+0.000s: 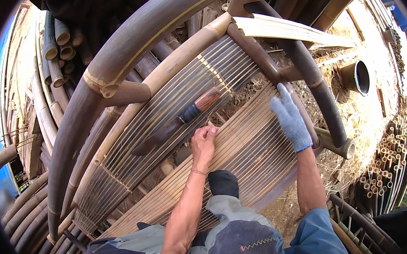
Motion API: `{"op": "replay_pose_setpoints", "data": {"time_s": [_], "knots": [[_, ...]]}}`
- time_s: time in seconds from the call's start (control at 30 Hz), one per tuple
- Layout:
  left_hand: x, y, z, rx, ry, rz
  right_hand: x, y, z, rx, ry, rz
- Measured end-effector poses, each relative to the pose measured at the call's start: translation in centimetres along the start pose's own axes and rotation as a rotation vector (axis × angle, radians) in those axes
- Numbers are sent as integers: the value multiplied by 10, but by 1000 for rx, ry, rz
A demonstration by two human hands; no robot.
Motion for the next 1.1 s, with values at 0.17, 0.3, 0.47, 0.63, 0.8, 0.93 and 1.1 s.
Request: {"op": "replay_pose_setpoints", "data": {"time_s": [0.17,0.3,0.47,0.63,0.8,0.93,1.1], "knots": [[-2,-13,-35,114,88,156,-57,31,54,-501,-286,-185],[-4,-5,-60,123,82,399,-55,69,64,-294,-582,-17],[17,-21,-30,-70,-44,304,-72,18,50,610,151,408],[17,0,-16,336,-72,197,-137,-205,-55,933,170,-299],[10,44,-19,691,-220,282,-207,-386,-123,-1341,465,-264],[9,28,-10,678,-125,184,-154,-261,-55,-1291,185,-531],[-6,32,-2,695,75,26,-50,-30,11,-609,-427,-102]]}}
Point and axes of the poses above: each hand's wrist, its own x-axis towards the middle knuckle, its own y-axis out of the palm, z = x × y, the point moved 4 cm from there along x, towards the middle knuckle, and after that the axes turned 2 degrees about -z, right-handed, at the moved point
